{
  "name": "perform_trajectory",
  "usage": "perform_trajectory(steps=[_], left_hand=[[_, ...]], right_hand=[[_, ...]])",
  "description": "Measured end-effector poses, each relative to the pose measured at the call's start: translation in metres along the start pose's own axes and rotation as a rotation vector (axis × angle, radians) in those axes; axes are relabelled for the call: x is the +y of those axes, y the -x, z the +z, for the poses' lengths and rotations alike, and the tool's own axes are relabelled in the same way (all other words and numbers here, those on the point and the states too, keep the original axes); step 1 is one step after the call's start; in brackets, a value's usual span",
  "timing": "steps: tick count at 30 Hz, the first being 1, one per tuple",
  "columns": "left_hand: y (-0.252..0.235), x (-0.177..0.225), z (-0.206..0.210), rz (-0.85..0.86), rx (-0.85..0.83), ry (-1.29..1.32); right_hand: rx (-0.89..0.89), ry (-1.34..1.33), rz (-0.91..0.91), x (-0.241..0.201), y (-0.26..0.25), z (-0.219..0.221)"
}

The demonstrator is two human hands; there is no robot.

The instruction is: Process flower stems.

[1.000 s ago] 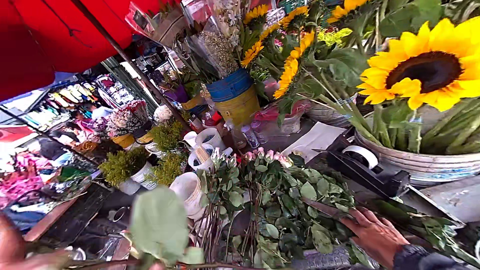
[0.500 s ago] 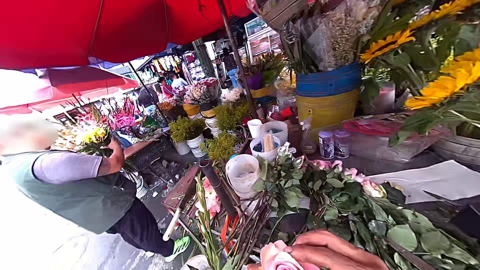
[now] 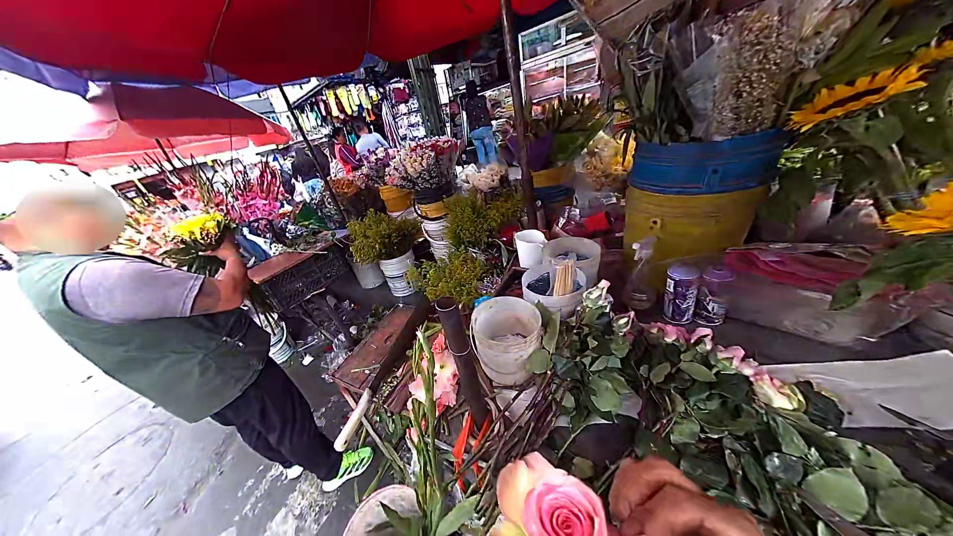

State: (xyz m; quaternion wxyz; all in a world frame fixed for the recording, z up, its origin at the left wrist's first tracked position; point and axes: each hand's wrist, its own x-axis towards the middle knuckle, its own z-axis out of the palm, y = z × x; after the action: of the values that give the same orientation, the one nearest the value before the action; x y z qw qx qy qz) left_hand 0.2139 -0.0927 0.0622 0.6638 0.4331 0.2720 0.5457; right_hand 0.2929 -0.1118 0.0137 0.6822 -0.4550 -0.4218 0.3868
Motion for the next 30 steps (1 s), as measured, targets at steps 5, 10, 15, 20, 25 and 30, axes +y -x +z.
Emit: perform_trajectory(steps=[5,10,15,20,25,30], left_hand=[[-0.007,0.001,0.001,0.088,-0.36,-0.029],[-0.005,-0.004,0.001,0.153,-0.408,-0.055],[-0.005,-0.006,0.008,0.065,-0.55,-0.185],[-0.001,-0.037,-0.011,0.218,-0.167,-0.29],[-0.015,-0.046,-0.025,0.023,0.149,-0.311],[-0.011,-0.058,-0.035,-0.031,0.278,-0.236]], right_hand=[[0.222,-0.515,-0.009,0.049,-0.015,-0.025],[-0.331,0.089,-0.145,0.067,-0.016,-0.062],[-0.135,-0.115,0.362,0.009,-0.006,-0.021],[0.515,-0.443,0.602,0.003,-0.001,0.006],[0.424,-0.006,0.087,0.067,0.0,-0.042],[-0.031,0.708,-0.093,0.037,0.006,-0.027]])
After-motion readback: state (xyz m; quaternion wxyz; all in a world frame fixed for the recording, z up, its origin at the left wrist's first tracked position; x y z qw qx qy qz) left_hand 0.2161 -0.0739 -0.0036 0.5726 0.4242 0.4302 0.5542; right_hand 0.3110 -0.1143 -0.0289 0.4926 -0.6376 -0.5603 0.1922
